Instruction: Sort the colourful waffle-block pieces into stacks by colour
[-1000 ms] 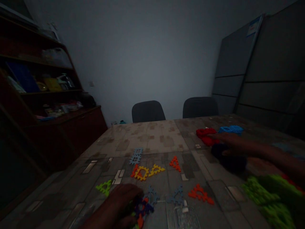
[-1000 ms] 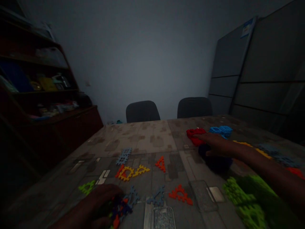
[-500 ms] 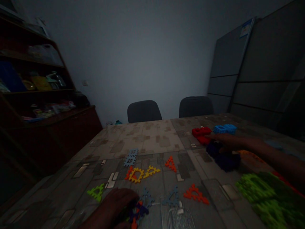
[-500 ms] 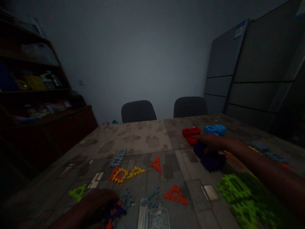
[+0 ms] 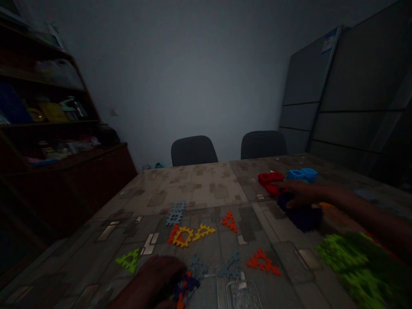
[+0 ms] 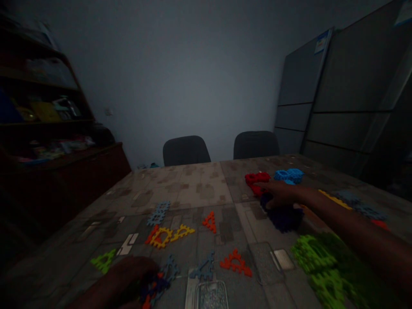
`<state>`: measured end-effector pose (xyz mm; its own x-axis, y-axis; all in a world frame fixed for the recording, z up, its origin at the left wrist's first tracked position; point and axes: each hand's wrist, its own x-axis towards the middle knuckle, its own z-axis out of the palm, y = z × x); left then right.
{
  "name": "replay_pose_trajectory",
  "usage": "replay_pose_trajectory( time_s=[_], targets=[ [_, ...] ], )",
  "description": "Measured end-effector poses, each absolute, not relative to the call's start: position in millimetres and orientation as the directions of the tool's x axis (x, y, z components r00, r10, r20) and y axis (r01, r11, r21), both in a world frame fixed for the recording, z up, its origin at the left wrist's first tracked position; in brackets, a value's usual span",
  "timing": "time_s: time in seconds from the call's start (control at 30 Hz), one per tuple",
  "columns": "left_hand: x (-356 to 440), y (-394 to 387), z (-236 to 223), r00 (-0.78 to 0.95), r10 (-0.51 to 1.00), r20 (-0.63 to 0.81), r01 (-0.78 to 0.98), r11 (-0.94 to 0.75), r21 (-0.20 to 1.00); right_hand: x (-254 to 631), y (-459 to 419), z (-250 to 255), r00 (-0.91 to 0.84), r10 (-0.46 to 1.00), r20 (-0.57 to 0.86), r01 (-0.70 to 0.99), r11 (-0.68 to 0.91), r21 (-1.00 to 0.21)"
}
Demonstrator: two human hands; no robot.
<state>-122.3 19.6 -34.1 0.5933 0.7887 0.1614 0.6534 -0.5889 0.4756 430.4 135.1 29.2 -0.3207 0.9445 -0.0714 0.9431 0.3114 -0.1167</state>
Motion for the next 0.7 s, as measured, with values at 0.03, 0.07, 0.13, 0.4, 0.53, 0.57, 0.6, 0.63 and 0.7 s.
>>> replay_pose_trajectory(
  time_s=[0.03, 0.07, 0.13, 0.4, 0.53, 0.57, 0.6, 0.63, 0.7],
  targets=[
    [-122.9, 20.0, -33.9, 0.603, 0.781, 0.161, 0.650, -0.599, 0.469, 426.9, 135.9, 27.9, -0.316, 0.946, -0.065, 0.945, 0.308, -0.111],
    [-123.5, 20.2, -33.4, 0.618, 0.770, 0.155, 0.645, -0.610, 0.461, 423.2, 136.8, 26.1, -0.308, 0.950, -0.057, 0.948, 0.301, -0.101],
    [-124.4, 20.3, -31.6, 0.639, 0.756, 0.141, 0.636, -0.623, 0.456, 416.0, 138.5, 21.2, -0.285, 0.958, -0.036, 0.956, 0.281, -0.079],
    [-122.0, 20.1, -29.7, 0.634, 0.763, 0.126, 0.655, -0.616, 0.437, 402.4, 140.8, 8.9, -0.243, 0.970, -0.029, 0.970, 0.242, -0.030],
    [-128.7, 22.4, -35.0, 0.617, 0.774, 0.144, 0.642, -0.601, 0.476, 398.0, 136.9, 19.5, -0.253, 0.967, -0.023, 0.966, 0.251, -0.061],
    [-131.3, 22.7, -35.9, 0.606, 0.781, 0.150, 0.641, -0.591, 0.490, 394.9, 135.3, 22.8, -0.262, 0.965, -0.013, 0.963, 0.260, -0.073],
    [-133.8, 22.6, -36.0, 0.588, 0.794, 0.155, 0.645, -0.575, 0.503, 390.5, 133.4, 25.8, -0.277, 0.961, 0.003, 0.957, 0.277, -0.088],
    [-136.0, 22.3, -35.0, 0.564, 0.810, 0.159, 0.654, -0.556, 0.513, 384.6, 131.2, 28.2, -0.298, 0.954, 0.022, 0.949, 0.298, -0.106],
    [-139.0, 21.5, -29.2, 0.492, 0.852, 0.177, 0.689, -0.506, 0.518, 367.0, 125.1, 30.8, -0.353, 0.934, 0.058, 0.922, 0.357, -0.151]
  ],
)
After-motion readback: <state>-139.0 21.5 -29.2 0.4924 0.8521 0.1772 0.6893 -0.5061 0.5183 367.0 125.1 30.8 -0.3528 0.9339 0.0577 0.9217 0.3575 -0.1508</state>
